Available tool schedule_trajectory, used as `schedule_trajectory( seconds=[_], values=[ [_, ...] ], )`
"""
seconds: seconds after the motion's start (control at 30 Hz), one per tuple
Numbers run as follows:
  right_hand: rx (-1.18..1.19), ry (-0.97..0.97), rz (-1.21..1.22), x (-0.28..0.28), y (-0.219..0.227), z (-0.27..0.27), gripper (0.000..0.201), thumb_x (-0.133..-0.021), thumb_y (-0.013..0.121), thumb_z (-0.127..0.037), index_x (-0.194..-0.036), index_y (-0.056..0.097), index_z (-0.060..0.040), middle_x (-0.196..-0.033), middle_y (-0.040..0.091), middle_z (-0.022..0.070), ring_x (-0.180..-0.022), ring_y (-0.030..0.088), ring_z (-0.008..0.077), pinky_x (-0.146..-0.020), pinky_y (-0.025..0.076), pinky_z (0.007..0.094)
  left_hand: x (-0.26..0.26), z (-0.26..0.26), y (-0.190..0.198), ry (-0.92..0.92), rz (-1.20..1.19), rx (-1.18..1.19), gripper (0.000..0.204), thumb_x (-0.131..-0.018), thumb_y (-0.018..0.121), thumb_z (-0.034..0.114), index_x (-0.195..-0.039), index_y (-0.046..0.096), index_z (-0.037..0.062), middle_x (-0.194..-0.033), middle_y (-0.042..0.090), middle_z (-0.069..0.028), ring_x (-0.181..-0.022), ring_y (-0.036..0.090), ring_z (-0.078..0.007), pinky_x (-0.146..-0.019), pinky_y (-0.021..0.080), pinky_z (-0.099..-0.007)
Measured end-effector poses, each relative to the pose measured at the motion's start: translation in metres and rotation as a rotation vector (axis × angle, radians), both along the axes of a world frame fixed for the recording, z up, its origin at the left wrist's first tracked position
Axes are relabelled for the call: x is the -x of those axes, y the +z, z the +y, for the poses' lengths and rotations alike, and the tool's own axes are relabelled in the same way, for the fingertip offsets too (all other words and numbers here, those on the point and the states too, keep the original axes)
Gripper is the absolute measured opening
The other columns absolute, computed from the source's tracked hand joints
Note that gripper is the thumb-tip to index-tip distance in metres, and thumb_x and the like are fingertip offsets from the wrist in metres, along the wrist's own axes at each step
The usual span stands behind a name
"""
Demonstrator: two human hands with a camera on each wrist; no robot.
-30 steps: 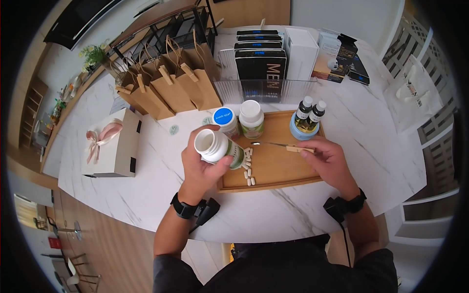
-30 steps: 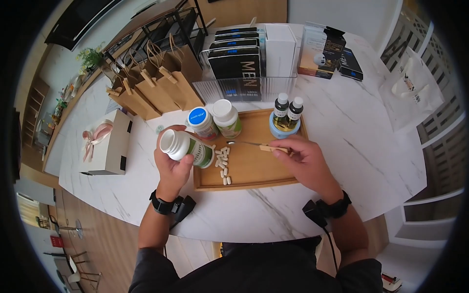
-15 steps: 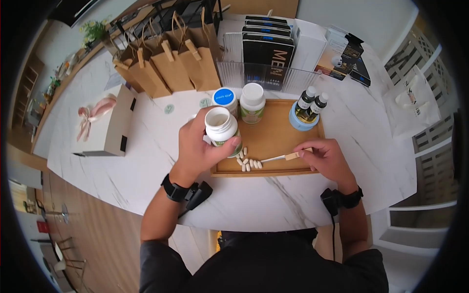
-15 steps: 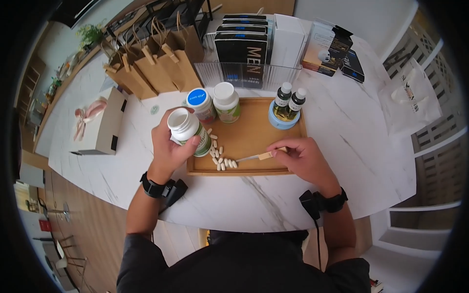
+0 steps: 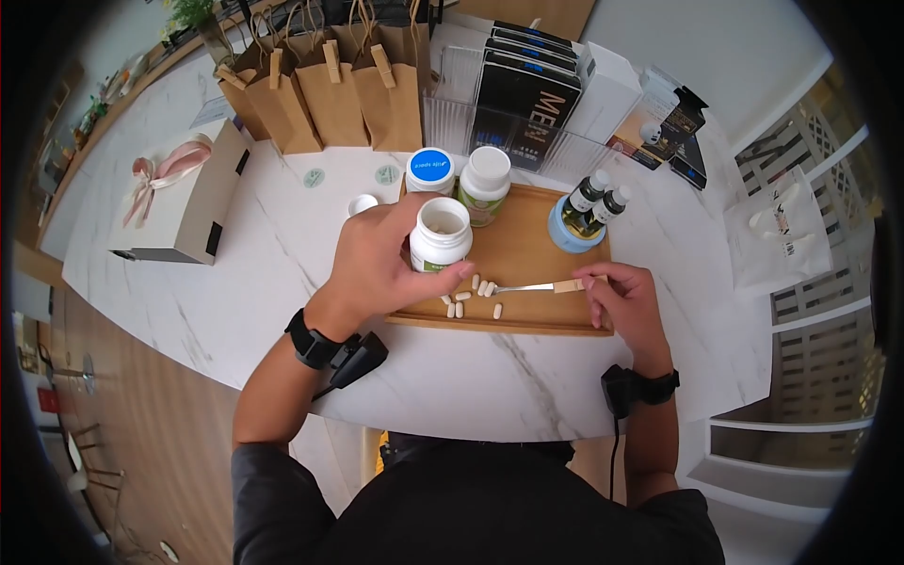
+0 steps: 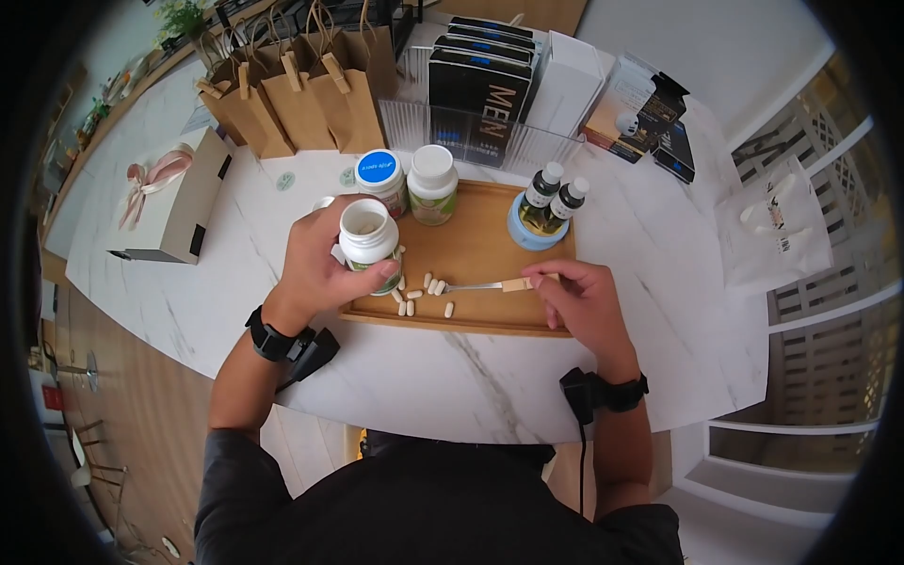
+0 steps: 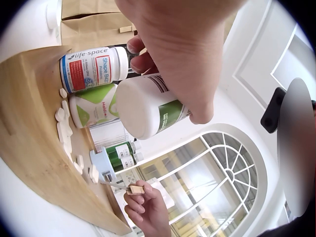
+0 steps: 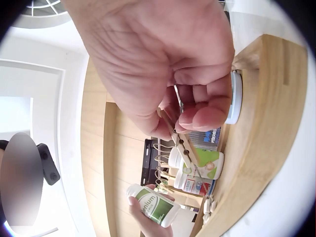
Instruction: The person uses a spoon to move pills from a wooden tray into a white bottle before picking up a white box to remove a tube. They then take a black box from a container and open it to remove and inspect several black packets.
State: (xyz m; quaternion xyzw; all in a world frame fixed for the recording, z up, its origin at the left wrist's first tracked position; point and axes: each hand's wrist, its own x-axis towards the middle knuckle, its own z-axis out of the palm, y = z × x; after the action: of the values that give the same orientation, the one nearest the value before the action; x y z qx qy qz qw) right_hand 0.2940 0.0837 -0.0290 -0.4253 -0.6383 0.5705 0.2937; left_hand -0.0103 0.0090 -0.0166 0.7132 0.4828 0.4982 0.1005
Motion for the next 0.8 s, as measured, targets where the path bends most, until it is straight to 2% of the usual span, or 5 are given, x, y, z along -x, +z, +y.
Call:
schedule_trajectory(
  seconds=[0.07, 0.3, 0.63, 0.8],
  values=[
    [-0.021, -0.004, 0.012, -0.0008, -0.0009, -0.0001, 0.014, -0.091, 0.062, -0.004, -0.099, 0.071, 0.0015, -0.059, 0.055, -0.0025, -0.048, 0.048, 0.0023, -0.043, 0.036, 0.0189, 0.0002, -0.0001, -0.0007, 0.024, 0.073, -0.025, 0.048, -0.072, 0.081, 0.033, -0.107, 0.063, 0.0073, -0.082, 0.07, -0.0097, -0.072, 0.07, -0.0251, -0.064, 0.055, -0.0319],
    [-0.09, 0.029, 0.008, -0.0063, -0.0049, 0.0018, 0.013, -0.091, 0.061, -0.003, -0.098, 0.07, 0.0022, -0.058, 0.054, -0.002, -0.046, 0.047, 0.0035, -0.043, 0.035, 0.0192, 0.0024, 0.0016, -0.0044, 0.024, 0.072, -0.031, 0.051, -0.071, 0.081, 0.035, -0.108, 0.062, 0.0067, -0.082, 0.07, -0.0108, -0.071, 0.07, -0.026, -0.063, 0.055, -0.0326],
    [-0.028, -0.045, 0.053, -0.0054, -0.0012, 0.0031, 0.012, -0.091, 0.061, -0.004, -0.099, 0.07, 0.002, -0.058, 0.054, -0.0021, -0.046, 0.047, 0.0033, -0.042, 0.034, 0.019, 0.0014, 0.001, -0.0015, 0.024, 0.089, -0.044, 0.051, -0.071, 0.081, 0.035, -0.109, 0.062, 0.0062, -0.081, 0.07, -0.01, -0.069, 0.069, -0.0258, -0.062, 0.055, -0.0328],
    [-0.157, 0.04, -0.041, -0.0079, -0.0054, 0.003, 0.013, -0.091, 0.063, -0.004, -0.1, 0.071, -0.0002, -0.061, 0.056, -0.0028, -0.048, 0.047, 0.0011, -0.044, 0.034, 0.0175, 0.0019, 0.0017, -0.0038, 0.021, 0.087, -0.035, 0.051, -0.071, 0.081, 0.035, -0.108, 0.061, 0.006, -0.081, 0.069, -0.0096, -0.069, 0.069, -0.0253, -0.062, 0.055, -0.0322]
  ],
)
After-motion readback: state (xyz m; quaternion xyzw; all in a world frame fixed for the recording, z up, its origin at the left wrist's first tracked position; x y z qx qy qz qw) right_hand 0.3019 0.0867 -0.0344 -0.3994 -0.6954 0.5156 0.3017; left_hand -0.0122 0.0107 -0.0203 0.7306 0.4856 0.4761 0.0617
